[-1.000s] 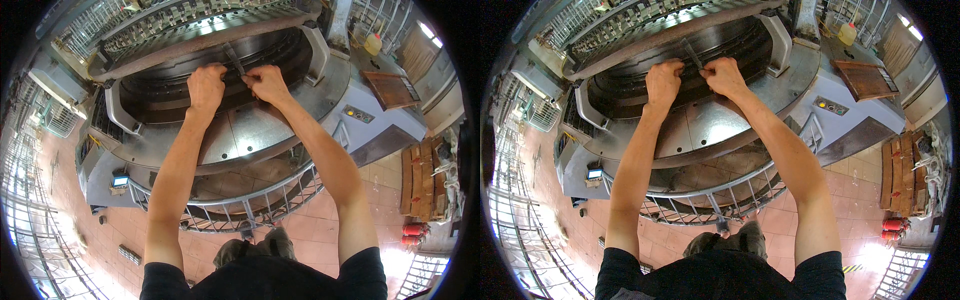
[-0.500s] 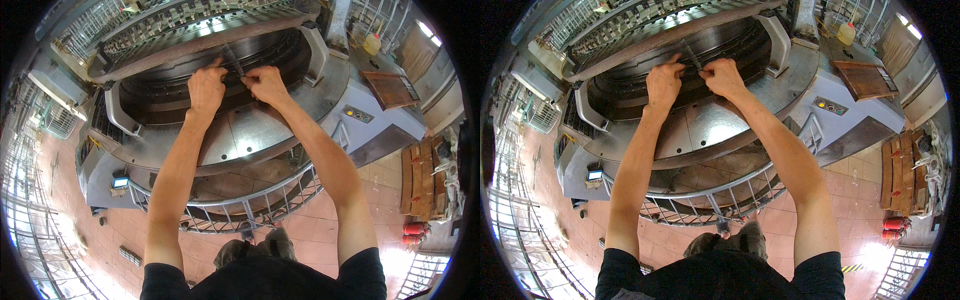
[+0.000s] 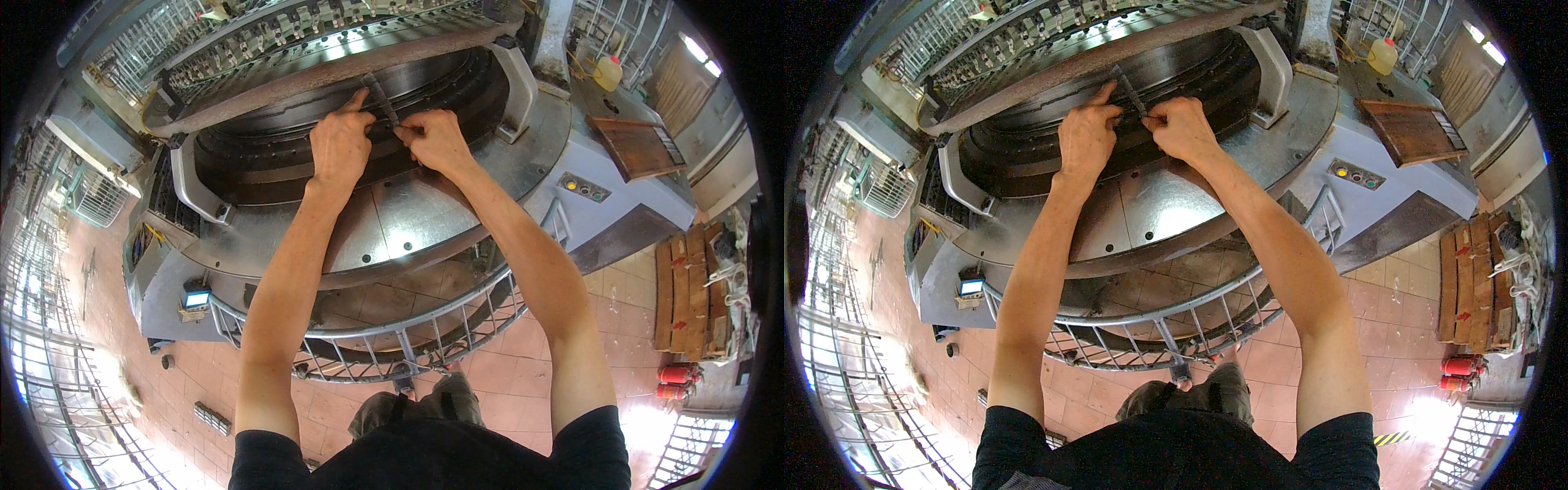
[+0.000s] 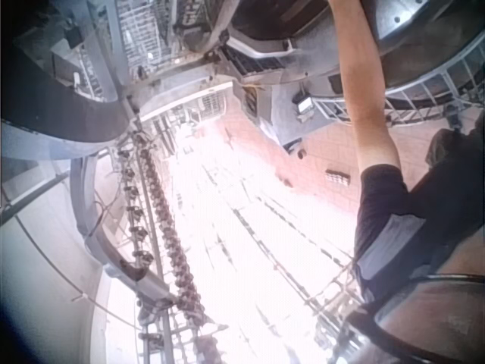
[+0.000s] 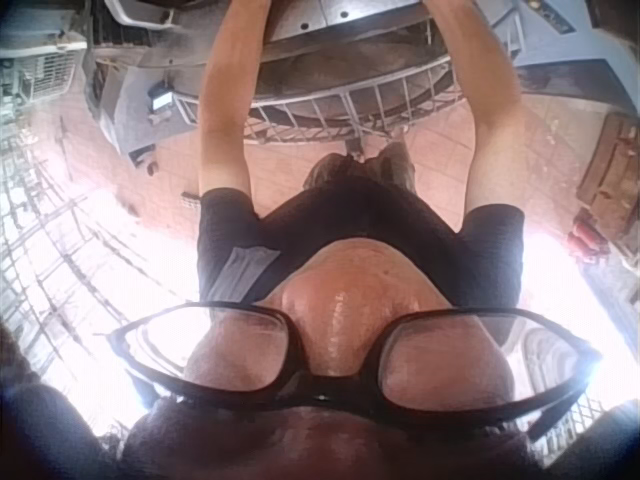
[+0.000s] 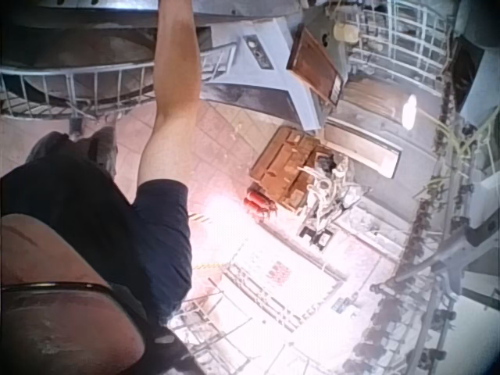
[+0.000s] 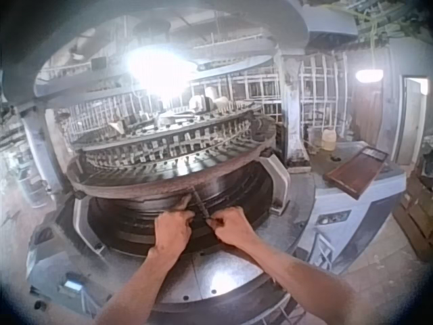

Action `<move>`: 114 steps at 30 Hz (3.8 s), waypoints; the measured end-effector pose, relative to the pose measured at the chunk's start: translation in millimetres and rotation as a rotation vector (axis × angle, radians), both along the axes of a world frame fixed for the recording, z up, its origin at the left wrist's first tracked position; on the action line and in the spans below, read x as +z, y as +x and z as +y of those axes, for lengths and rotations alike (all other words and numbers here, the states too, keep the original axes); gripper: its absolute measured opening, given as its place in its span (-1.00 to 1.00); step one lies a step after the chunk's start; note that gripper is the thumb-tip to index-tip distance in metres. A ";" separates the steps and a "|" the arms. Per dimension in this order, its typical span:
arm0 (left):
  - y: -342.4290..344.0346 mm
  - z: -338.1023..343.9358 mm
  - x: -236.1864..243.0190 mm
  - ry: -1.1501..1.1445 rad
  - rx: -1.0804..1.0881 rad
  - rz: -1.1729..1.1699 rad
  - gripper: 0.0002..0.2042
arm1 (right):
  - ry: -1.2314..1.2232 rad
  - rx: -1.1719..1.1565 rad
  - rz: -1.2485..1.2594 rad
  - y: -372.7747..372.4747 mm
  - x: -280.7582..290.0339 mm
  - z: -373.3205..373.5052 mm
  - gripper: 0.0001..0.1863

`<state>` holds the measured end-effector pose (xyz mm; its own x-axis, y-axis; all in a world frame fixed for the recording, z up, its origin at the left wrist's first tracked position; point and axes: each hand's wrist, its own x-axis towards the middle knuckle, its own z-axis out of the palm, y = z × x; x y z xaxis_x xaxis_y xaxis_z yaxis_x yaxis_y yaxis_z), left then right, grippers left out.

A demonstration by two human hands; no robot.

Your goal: The person stands on a platform and installs small metal strips into slots on the inner rim of a large circular machine. They retrieve strips from a wooden tray, align them by hand, and press them into place one at a time around the circumference.

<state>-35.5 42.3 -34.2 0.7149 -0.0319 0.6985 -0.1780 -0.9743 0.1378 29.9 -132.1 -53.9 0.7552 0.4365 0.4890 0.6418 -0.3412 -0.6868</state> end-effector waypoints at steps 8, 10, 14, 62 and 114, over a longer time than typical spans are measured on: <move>2.0 0.5 -1.4 0.007 0.003 0.004 -0.82 | 0.004 -0.012 -0.006 2.5 -2.8 1.1 -0.80; 1.8 0.4 -1.5 0.010 0.005 0.008 -0.82 | -0.013 -0.014 -0.006 3.1 -2.9 1.2 -0.80; 1.2 -0.3 -0.3 0.011 0.012 0.023 -0.82 | -0.007 -0.026 -0.002 2.9 -2.8 1.1 -0.80; 1.0 -4.4 5.2 0.037 0.008 0.177 -0.76 | -0.082 -0.116 -0.005 4.2 -1.3 2.8 -0.78; 0.8 22.2 47.6 0.236 0.019 0.476 -0.99 | -0.308 -0.100 -0.172 -4.0 3.3 23.3 -0.74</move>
<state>-34.6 64.5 13.4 0.9530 -0.1332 0.2722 -0.1316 -0.9910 -0.0242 25.9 -108.8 -50.6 0.7198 0.5115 0.4694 0.6920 -0.5821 -0.4269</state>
